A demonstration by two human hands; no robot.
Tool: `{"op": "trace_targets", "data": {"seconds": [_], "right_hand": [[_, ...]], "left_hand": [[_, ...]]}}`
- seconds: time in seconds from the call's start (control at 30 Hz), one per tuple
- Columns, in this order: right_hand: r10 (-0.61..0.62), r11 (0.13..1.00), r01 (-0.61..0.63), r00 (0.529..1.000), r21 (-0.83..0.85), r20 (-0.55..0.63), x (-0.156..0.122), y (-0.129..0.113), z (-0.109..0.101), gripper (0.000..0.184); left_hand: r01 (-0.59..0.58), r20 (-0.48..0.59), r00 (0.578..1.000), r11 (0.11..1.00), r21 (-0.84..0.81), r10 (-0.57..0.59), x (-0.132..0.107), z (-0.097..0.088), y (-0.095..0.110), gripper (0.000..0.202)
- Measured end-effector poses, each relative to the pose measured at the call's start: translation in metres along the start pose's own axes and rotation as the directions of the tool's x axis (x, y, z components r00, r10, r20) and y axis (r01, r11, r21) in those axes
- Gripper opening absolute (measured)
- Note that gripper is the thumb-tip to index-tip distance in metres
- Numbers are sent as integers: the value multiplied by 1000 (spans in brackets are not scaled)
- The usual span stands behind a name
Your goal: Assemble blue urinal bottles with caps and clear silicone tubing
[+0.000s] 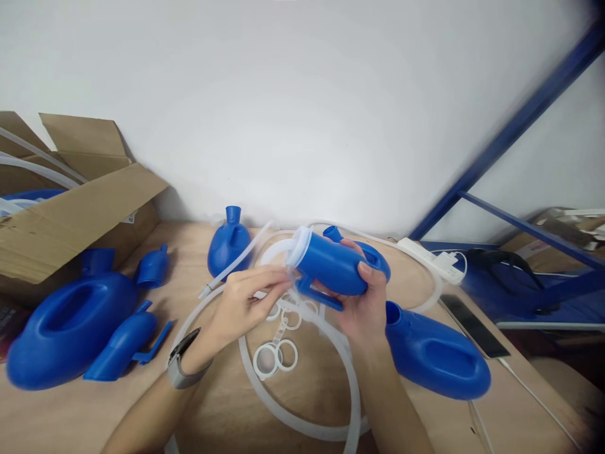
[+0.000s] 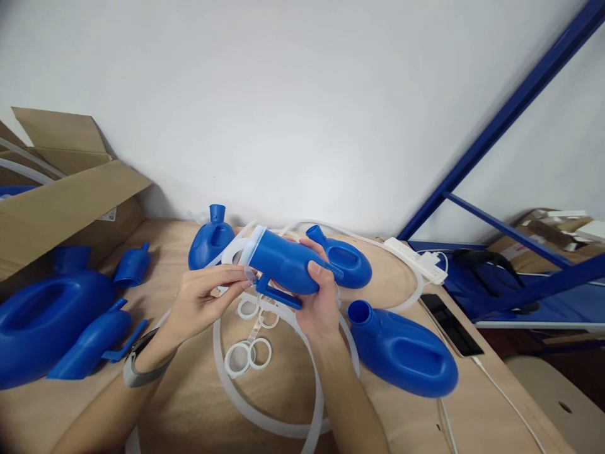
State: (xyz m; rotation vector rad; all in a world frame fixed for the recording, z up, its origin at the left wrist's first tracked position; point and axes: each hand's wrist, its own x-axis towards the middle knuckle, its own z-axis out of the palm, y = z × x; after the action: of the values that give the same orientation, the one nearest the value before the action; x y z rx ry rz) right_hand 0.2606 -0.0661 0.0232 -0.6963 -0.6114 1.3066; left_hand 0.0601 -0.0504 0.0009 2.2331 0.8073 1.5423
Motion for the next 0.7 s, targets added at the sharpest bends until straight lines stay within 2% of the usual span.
{"op": "trace_targets", "data": {"seconds": [0.1,0.17,0.27,0.37,0.43,0.57,0.7], "right_hand": [[-17,1000,17,1000,9,-26,-2,-3,2,37],[-9,1000,9,1000,-3,-17,-3,-3,3,38],[16,1000,-16,1000,8,-12,-3,-1,4,40],[6,1000,-6,1000,8,-8,-2,3,4,41],[-10,1000,10,1000,-7,1,-2,5,3,41],[-66,998,66,998,-15,21,0,6,2,46],[-124,990,128,991,-65,51,-1,3,2,51]], "left_hand": [[201,130,975,967,-157,-181,2,2,2,11],[370,202,924,890,-267,-323,3,4,4,16],[529,199,847,745,-406,-493,3,10,5,21],[582,184,794,637,-506,-580,5,13,6,25],[593,165,771,600,-537,-615,6,13,6,28],[591,103,748,587,-553,-656,6,12,2,27],[555,51,743,571,-605,-668,5,16,-4,32]]}}
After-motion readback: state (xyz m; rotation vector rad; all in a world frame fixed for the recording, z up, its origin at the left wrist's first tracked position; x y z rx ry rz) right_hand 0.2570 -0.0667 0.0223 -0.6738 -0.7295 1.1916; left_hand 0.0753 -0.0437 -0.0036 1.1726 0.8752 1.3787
